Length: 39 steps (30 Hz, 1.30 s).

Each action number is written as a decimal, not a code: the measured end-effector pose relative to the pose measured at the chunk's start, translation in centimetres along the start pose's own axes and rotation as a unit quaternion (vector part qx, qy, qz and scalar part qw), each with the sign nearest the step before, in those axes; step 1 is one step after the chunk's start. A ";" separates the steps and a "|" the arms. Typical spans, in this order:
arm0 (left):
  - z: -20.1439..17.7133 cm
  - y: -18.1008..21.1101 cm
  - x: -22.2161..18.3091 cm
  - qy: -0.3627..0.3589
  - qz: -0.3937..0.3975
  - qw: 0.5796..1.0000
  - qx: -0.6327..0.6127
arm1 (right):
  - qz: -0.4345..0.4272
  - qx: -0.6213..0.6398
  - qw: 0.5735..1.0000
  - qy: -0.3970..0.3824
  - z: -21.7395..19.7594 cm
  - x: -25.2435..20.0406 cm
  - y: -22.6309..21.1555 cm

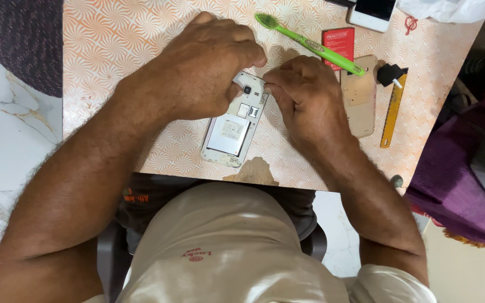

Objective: The person uses a screwdriver and a utility knife to remove screws and pry open the back cover of a white mobile phone, then removes the battery from inside the device.

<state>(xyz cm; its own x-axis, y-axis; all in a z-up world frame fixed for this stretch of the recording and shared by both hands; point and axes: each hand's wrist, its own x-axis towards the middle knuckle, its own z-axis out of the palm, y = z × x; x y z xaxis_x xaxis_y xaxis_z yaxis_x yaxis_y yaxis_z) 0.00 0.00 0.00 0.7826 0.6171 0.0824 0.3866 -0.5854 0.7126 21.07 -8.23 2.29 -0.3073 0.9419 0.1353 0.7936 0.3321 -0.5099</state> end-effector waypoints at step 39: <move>-1.4 0.9 0.4 0.015 0.014 0.993 0.113 | 0.070 -0.142 0.987 0.041 -11.0 -9.1 5.4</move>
<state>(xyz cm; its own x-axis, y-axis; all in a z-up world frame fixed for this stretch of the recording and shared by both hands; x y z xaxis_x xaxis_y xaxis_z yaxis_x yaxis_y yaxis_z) -0.03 0.46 1.69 0.7816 0.6115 0.1231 0.4662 -0.7038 0.5361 33.90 -14.42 7.64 -0.1510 0.9764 0.1546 0.9438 0.1889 -0.2711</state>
